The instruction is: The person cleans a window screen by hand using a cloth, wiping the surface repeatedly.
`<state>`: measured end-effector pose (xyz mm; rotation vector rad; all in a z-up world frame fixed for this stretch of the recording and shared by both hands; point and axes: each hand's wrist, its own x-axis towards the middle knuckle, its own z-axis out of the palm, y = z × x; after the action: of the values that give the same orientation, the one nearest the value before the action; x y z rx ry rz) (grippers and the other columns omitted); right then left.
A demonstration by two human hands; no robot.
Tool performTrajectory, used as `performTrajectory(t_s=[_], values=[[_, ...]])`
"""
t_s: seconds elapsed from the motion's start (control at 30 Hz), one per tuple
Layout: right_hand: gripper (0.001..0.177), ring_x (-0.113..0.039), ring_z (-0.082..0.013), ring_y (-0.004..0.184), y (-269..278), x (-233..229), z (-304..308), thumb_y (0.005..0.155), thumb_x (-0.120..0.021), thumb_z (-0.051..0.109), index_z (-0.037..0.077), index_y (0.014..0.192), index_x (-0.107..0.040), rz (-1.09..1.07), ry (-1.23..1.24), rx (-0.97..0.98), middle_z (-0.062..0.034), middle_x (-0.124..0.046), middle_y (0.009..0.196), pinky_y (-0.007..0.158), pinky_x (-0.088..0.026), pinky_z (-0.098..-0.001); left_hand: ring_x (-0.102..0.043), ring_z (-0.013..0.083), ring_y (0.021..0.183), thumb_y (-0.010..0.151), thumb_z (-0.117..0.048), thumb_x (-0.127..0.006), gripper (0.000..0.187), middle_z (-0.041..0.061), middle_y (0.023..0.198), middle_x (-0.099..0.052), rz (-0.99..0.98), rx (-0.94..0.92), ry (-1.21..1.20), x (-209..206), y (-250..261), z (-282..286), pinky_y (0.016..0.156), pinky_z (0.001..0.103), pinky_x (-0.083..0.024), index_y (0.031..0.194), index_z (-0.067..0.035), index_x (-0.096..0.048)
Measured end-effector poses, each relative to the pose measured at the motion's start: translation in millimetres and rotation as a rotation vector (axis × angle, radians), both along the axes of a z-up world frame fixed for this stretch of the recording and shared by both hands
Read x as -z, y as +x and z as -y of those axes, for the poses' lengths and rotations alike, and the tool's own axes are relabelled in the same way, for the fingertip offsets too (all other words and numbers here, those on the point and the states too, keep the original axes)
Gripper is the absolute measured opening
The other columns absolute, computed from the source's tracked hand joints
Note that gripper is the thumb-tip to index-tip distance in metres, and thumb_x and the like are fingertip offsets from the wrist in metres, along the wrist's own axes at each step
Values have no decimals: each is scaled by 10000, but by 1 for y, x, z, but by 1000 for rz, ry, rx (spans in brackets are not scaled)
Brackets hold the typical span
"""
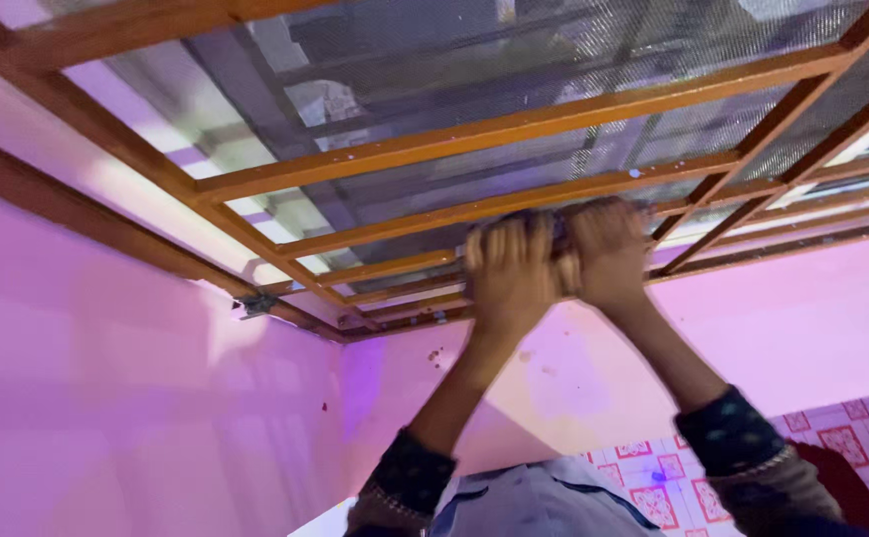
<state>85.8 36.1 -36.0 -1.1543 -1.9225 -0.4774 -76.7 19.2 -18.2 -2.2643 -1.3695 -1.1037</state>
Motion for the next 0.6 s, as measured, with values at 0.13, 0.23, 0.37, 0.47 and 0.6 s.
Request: performTrajectory(t_s=[0.13,0.23,0.37,0.47,0.6], values=[[382,-574,-431,1076,50,-8,9,927,-528,275,-10,1157,-636,-67,-19,53,-225,-619,1049,1086,-396,-543,-580,299,1127,935,-332,-631,473,124,1181,-625,-2,35,86,-1,52,0,1111,571,-387,1357,-120,-596],[395,-571,-437,1093,27,-13,9,868,-520,233,-14,1155,-630,-133,3,58,-237,-624,1079,1085,-368,-540,-593,296,1181,956,-292,-618,467,131,1224,-629,8,114,81,3,34,-2,1145,535,-403,1382,-101,-587],[382,-554,-441,1007,-51,-10,7,810,-601,286,-12,1047,-633,-89,112,93,-227,-605,982,1039,-295,-634,-611,366,1151,960,-364,-637,462,198,1218,-655,67,61,40,13,-35,-1,1086,554,-412,1314,-68,-612],[263,-548,-363,853,-130,-14,6,789,-626,314,72,841,-539,-132,-74,-121,-153,-539,839,912,-391,-545,-609,418,1192,970,-412,-621,492,228,1230,-650,66,-60,118,13,-117,5,1146,606,-400,1285,-33,-627],[349,-596,-288,910,-181,-33,9,809,-640,318,36,1013,-639,-19,25,-194,-126,-623,953,921,-421,-478,-613,406,1258,1027,-311,-584,428,251,1281,-637,51,-226,79,6,-166,27,1233,608,-380,1307,11,-614]])
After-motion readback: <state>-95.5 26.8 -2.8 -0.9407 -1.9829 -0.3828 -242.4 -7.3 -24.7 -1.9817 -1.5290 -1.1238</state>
